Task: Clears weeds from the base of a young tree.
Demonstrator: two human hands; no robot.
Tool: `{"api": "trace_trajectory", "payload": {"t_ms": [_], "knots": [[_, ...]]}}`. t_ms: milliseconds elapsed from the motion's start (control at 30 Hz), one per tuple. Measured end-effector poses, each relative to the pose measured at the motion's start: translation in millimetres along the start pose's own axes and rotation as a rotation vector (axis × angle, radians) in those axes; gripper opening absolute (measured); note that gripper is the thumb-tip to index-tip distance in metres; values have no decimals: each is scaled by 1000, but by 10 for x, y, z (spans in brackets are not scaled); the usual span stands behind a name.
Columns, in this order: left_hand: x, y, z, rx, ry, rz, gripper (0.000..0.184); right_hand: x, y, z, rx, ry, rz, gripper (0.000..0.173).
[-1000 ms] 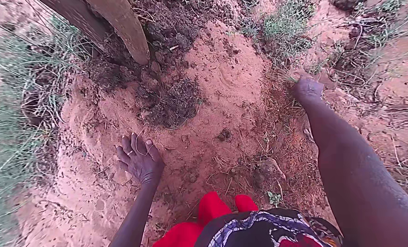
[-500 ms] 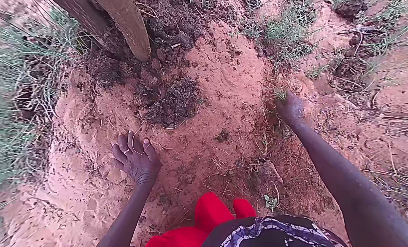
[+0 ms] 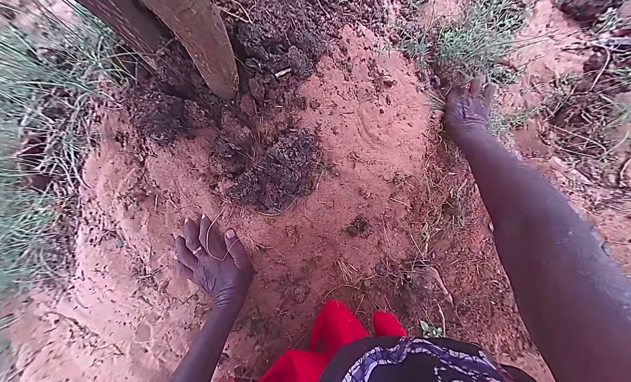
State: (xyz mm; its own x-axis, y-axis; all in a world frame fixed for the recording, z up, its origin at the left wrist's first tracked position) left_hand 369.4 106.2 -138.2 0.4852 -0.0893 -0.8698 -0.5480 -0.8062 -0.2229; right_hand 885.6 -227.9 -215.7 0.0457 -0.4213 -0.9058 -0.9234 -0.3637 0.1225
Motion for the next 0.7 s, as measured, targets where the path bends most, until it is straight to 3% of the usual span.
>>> {"api": "trace_trajectory", "payload": {"t_ms": [133, 267, 367, 567, 700], "knots": [[-5, -10, 10, -9, 4, 7, 71, 122, -31, 4, 57, 3, 120, 47], [8, -4, 23, -23, -3, 11, 72, 279, 55, -188, 202, -289, 319, 56], [27, -3, 14, -16, -9, 18, 70, 297, 176, -241, 318, -430, 329, 46], [38, -7, 13, -25, 13, 17, 71, 116, 194, -178, 237, -402, 399, 38], [35, -15, 2, -27, 20, 17, 72, 110, 342, -78, 146, -425, 343, 31]]}}
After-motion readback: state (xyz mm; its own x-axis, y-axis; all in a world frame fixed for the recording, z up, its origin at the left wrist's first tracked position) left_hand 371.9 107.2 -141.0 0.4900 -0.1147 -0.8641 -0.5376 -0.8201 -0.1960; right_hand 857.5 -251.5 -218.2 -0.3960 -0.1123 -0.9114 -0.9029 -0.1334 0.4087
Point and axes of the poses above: each hand's wrist, its own y-axis away from the middle knuckle, its own x-axis out of the palm, z = x × y, the point moved 10 cm from there along -y, towards the middle knuckle, and after that the axes turned 15 degrees about y, right-handed, at the moved point
